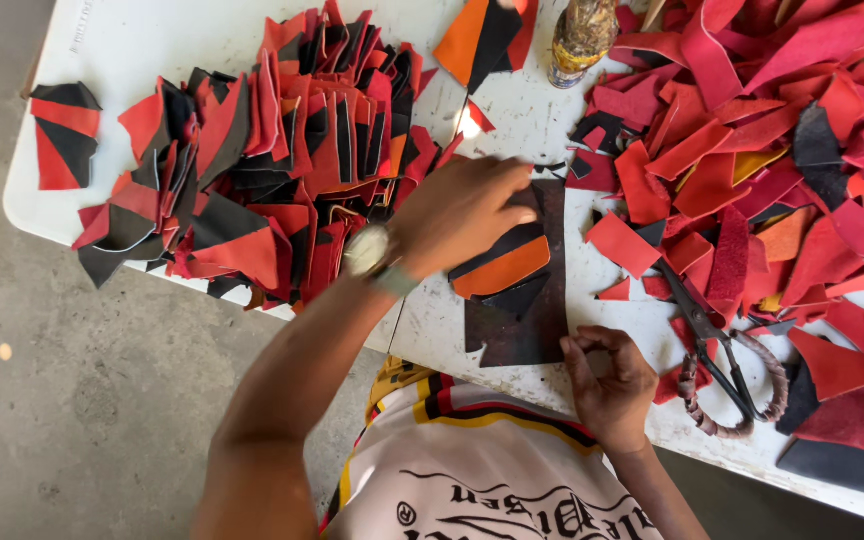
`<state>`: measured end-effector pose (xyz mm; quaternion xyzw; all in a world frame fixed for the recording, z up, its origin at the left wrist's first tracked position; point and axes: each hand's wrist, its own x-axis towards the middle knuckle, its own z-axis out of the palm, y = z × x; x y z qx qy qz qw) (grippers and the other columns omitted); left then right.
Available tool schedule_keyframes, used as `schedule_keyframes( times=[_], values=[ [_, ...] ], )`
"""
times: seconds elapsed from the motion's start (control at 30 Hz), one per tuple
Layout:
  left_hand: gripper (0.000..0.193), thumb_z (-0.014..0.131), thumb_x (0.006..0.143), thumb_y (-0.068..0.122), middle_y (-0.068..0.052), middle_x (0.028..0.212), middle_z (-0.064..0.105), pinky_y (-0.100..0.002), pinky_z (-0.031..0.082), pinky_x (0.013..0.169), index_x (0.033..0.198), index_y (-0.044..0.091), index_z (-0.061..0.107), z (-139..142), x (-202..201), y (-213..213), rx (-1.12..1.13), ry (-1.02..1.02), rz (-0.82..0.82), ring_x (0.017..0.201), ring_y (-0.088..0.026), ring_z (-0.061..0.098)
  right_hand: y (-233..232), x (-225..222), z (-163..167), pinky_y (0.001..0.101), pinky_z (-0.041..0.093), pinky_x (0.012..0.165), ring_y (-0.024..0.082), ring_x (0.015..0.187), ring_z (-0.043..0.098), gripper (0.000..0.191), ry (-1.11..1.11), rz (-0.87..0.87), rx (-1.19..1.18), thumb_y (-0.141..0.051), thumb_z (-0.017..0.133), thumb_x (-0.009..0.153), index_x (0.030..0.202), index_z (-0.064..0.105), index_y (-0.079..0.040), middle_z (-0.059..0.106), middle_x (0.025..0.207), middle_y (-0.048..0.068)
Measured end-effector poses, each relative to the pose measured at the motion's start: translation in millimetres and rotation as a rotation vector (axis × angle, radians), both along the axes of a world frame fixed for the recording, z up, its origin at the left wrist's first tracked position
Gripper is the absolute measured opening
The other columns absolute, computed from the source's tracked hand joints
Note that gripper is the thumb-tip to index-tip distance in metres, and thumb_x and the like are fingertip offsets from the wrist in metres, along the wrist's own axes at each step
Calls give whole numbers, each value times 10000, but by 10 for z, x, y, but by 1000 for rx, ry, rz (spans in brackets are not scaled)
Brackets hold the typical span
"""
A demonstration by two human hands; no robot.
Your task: The person sorts through piles of red, black, orange and yellow foam scraps on a white table, trims pieces with scissors, applies glue from a jar to a dark backing board, and presses foam pieces onto the glued board, repeating with additional pieces.
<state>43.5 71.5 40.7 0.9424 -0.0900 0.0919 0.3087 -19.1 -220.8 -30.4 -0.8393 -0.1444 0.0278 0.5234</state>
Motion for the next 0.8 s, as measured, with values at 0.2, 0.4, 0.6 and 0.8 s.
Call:
schedule_keyframes(
  times=[0.2, 0.4, 0.6, 0.8],
  values=[
    [164, 720, 968, 199, -93, 749, 697, -327, 483, 498, 932, 50, 665, -291, -1284, -66, -246, -22, 238, 575, -205, 672, -66, 84, -49, 251, 580, 829, 117, 906, 725, 229, 59, 19, 55, -49, 728, 953, 1161, 676, 31, 771, 991, 96],
    [151, 779, 894, 138, -73, 652, 643, -309, 450, 464, 872, 56, 655, -867, -1621, -228, -366, -47, 441, 500, -154, 595, -119, 217, -44, 283, 582, 951, 168, 1055, 735, 277, 216, 71, 394, -80, 563, 1062, 1305, 558, 52, 728, 1196, 126],
    [149, 772, 902, 137, -59, 614, 635, -295, 443, 454, 886, 51, 651, -945, -1598, -231, -451, 3, 416, 470, -129, 584, -169, 213, -129, 291, 591, 910, 182, 1018, 740, 265, 205, 36, 191, 35, 658, 966, 1220, 608, 89, 749, 1141, 164],
    [148, 774, 897, 138, -60, 635, 679, -293, 429, 428, 871, 53, 656, -703, -1537, -278, -433, 40, 422, 451, -130, 597, -211, 228, -118, 280, 569, 788, 140, 872, 694, 275, 215, 27, 117, 14, 783, 885, 1134, 678, 67, 747, 963, 126]
  ],
)
